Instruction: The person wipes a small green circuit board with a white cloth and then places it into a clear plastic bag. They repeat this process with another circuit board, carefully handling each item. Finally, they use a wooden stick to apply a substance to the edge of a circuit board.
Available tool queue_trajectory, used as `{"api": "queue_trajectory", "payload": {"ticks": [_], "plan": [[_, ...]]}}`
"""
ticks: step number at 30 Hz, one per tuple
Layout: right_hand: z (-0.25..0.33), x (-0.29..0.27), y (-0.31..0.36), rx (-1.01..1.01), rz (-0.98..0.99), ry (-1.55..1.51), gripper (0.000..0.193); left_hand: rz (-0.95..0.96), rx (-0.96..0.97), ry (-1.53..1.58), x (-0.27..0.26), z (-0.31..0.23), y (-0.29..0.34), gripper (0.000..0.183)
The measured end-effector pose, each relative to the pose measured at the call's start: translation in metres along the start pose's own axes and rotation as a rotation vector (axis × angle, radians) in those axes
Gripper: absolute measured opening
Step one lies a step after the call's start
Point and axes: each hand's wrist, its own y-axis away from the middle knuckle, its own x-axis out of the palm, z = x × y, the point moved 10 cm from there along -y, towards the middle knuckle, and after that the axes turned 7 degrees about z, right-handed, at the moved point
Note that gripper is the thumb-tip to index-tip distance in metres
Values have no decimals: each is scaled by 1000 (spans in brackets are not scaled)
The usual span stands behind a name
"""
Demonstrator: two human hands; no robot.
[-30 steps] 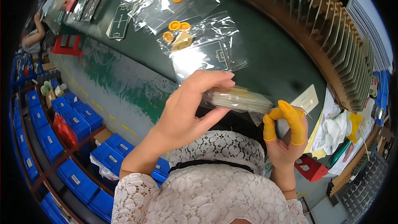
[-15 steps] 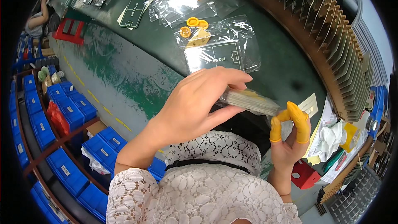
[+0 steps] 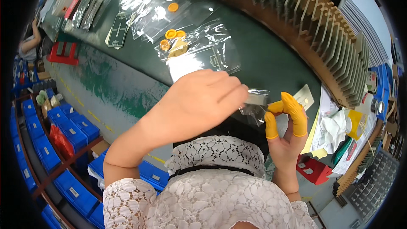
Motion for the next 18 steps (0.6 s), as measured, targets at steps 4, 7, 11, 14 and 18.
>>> {"api": "queue_trajectory", "payload": {"ticks": [4, 7, 11, 14, 18], "plan": [[-3, -18, 3, 41, -64, -80, 46, -122, -116, 185, -5, 32, 4, 23], [-7, -27, 9, 78, -95, -180, 46, -183, -440, 853, 8, 57, 19, 16], [-6, -21, 3, 145, -65, -347, 43, -288, -713, 1631, 47, 52, 36, 24], [1, -12, 1, 107, -8, -373, 41, -346, -864, 1833, 68, 41, 40, 34], [5, -8, 0, 102, 14, -332, 38, -316, -861, 1972, 87, 36, 44, 37]]}}
